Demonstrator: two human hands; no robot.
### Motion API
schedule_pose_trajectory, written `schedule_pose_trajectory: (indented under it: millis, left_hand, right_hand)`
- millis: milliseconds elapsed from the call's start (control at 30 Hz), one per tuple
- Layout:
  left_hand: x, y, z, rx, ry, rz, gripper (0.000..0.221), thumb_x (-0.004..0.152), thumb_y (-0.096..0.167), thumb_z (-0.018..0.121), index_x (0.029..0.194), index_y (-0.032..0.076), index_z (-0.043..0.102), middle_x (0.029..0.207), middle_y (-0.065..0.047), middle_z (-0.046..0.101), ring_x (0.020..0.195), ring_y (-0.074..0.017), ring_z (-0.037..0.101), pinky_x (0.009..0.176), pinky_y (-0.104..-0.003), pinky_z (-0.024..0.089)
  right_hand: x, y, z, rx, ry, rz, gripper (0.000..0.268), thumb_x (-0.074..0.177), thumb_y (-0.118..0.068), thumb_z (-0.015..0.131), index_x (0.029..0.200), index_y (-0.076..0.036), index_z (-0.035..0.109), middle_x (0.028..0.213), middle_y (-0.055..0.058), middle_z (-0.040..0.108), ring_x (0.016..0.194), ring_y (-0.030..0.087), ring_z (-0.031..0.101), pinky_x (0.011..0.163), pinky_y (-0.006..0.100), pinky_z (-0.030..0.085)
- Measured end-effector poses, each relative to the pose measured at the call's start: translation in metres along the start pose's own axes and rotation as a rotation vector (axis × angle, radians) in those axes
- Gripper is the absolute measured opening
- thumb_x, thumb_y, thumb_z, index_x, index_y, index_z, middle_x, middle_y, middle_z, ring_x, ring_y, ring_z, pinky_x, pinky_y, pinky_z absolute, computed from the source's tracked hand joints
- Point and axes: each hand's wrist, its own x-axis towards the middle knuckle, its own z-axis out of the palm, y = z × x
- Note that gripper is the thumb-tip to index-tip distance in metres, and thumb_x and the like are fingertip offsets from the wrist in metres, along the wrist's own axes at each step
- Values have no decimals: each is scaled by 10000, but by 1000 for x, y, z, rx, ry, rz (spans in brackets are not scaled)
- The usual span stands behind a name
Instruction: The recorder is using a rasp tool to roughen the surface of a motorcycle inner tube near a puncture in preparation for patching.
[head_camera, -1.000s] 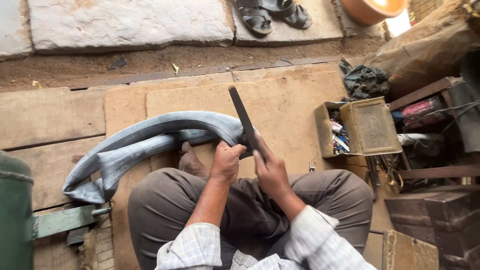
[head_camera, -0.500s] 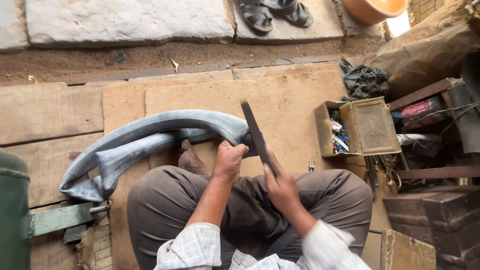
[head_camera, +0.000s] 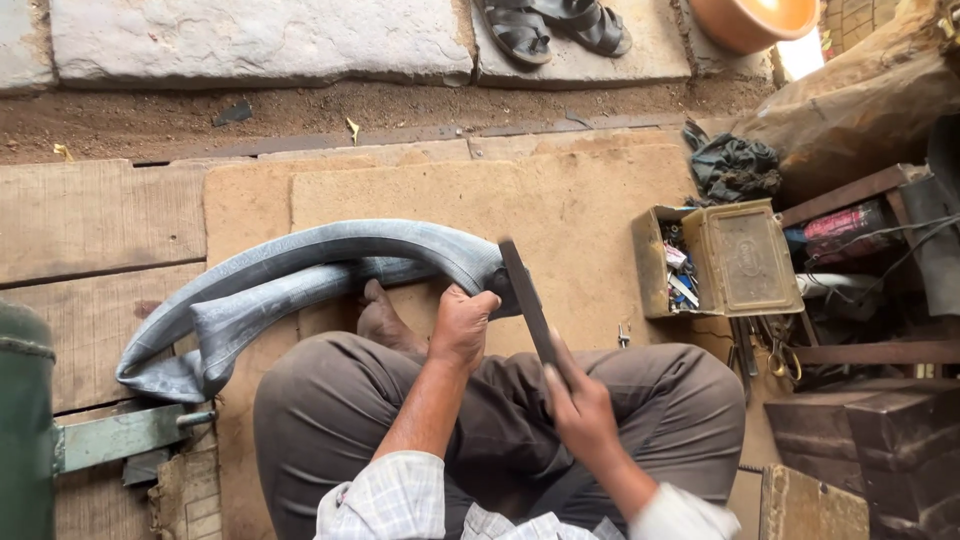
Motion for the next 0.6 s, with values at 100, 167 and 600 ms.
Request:
schedule_pose_trajectory:
  millis: [100, 167, 600]
  left_hand:
    - [4, -15, -13, 91, 3, -68, 233, 820, -73, 572, 998, -55, 721, 936, -43, 706, 852, -126, 631, 806, -281, 512]
    - [-2, -3, -3, 67, -15, -36, 254, 808, -79, 561, 1005, -44, 718, 942, -28, 702, 852, -115, 624, 795, -279, 501]
    - [1, -1, 0, 31, 16, -4, 256, 792, -65, 557, 1001, -32, 702, 944, 6, 677, 863, -96, 610, 811, -248, 489]
  right_hand:
    - [48, -64, 14, -26, -4, 58, 557, 995, -119, 555, 1541, -186, 469, 581, -2, 479, 496, 71, 438, 458, 277, 389]
    - [72, -66, 23, 49, 12, 31, 552, 999, -118, 560, 1541, -179, 474, 617, -20, 505, 512, 61, 442, 467, 272, 399]
    - [0, -17, -1, 3, 14, 23, 561, 976, -120, 573, 1530, -141, 485, 640, -4, 529, 544, 62, 464, 503, 254, 429]
